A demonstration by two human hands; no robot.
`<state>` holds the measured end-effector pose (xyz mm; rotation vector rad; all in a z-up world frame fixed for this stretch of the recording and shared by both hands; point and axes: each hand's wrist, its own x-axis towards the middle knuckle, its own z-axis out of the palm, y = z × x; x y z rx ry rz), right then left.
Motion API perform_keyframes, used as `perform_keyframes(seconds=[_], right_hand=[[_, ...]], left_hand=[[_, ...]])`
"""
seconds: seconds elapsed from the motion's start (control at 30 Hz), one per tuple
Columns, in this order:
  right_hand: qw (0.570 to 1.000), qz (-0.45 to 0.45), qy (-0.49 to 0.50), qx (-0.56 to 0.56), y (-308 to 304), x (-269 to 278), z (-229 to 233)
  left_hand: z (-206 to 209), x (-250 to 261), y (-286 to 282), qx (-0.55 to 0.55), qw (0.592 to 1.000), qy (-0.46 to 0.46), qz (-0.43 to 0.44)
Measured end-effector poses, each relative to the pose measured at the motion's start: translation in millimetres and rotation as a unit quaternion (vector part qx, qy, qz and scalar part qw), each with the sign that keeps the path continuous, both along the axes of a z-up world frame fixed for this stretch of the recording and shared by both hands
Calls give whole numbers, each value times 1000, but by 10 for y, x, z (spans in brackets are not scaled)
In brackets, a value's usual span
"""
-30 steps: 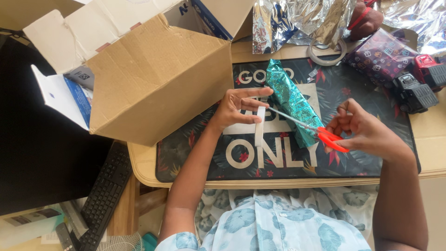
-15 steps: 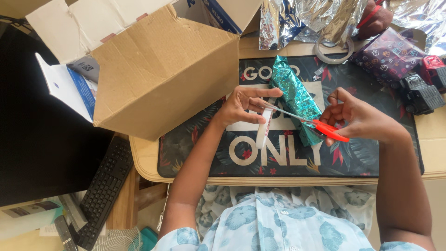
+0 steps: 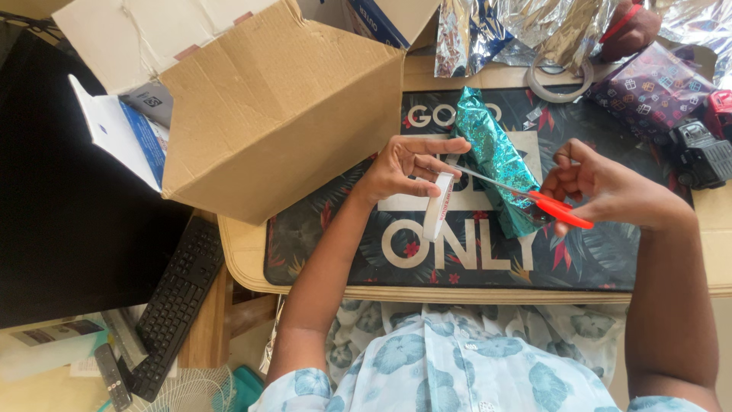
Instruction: The person wraps a small rectangular box with teal metallic foil, then secures it with clear adhesive tape. They use scissors to cut the tape and smooth the edges. The wrapped item remains on the table at the end.
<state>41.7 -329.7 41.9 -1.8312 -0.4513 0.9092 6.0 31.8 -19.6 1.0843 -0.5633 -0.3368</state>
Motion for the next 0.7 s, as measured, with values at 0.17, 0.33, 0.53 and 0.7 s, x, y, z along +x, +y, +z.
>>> perform_keyframes(seconds=[0.17,0.33,0.53,0.7], right_hand=[[999,21,10,25,-43,22,34],[997,34,30,59,37,73,-30],[993,17,80,91,78,137,-120],[988,14,105,108,75,165,-154]], left_hand=[[-8,2,25,0,1000,-2,-5],[-28,-2,5,5,1000,13,-14],[-35,-1,-25,0,999,30,-22],[-81,14,-39,2,999,41,-21]])
